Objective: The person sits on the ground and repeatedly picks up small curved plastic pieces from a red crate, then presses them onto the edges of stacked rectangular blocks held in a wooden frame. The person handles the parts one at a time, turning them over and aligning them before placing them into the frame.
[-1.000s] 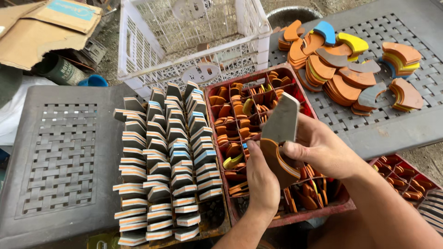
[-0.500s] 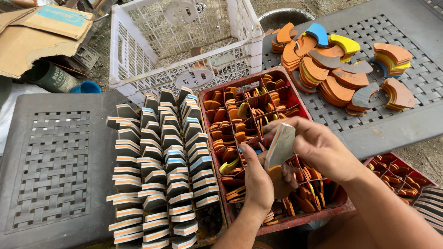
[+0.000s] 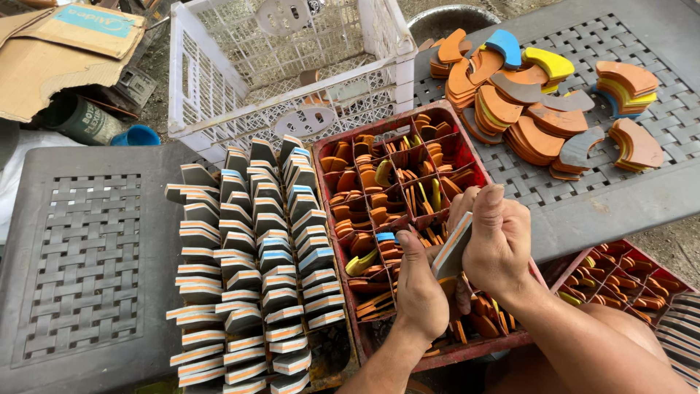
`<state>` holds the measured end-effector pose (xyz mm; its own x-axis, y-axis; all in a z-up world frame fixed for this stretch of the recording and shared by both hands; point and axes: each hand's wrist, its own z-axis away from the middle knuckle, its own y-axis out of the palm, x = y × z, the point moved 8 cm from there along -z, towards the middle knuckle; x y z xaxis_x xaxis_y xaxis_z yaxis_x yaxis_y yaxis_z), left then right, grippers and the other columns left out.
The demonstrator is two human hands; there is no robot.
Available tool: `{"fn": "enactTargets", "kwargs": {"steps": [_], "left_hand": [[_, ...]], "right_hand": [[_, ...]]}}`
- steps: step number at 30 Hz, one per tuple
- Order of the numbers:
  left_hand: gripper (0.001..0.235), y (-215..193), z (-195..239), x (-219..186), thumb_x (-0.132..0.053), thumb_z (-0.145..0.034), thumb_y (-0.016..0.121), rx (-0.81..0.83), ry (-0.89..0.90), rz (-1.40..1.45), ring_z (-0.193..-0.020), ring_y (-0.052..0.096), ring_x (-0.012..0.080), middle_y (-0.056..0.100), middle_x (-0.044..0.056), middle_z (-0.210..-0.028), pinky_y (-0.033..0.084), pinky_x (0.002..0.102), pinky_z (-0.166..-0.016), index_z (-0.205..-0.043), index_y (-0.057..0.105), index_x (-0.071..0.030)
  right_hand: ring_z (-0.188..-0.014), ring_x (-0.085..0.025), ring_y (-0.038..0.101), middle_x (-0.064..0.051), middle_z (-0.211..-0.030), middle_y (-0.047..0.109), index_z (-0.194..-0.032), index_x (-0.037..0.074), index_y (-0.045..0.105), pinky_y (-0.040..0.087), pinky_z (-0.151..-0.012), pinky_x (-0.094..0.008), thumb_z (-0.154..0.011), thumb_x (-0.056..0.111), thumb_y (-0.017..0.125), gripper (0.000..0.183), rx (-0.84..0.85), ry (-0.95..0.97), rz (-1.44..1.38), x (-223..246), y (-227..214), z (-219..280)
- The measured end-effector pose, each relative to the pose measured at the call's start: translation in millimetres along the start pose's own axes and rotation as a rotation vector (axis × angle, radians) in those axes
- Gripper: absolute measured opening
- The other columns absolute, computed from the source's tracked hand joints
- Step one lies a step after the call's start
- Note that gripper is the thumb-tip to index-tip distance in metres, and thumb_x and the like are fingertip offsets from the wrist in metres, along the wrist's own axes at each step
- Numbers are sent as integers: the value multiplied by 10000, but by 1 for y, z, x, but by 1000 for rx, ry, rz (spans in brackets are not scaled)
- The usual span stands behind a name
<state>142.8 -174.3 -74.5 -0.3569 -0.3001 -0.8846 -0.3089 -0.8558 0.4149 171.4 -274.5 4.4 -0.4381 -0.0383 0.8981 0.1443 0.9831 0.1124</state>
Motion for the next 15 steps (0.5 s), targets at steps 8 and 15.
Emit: {"fn": "enactTargets", "kwargs": {"steps": [8,15], "left_hand": [[958,-2,-1,-11,-821,-927,135,-15,28,118,-778,650,148,670,76,-870,580,317,-723,-1060,620,-6],[807,-21,3,7,-728,-979,218,-239,-62,145,-514,627,184,622,58,-690,524,330,-468,-1044,687,-76]], "right_hand": [[-538,-118,465,-62,-617,515,-656,66,501,385,-513,-267,-1103,589,341,707,-211,33,240,11,-17,-13],[-825,-209,615,-86,-897,631,-910,47,536,572,-768,-379,-971,679,372,656,-205,426,-590,-3,-1,-6]]}}
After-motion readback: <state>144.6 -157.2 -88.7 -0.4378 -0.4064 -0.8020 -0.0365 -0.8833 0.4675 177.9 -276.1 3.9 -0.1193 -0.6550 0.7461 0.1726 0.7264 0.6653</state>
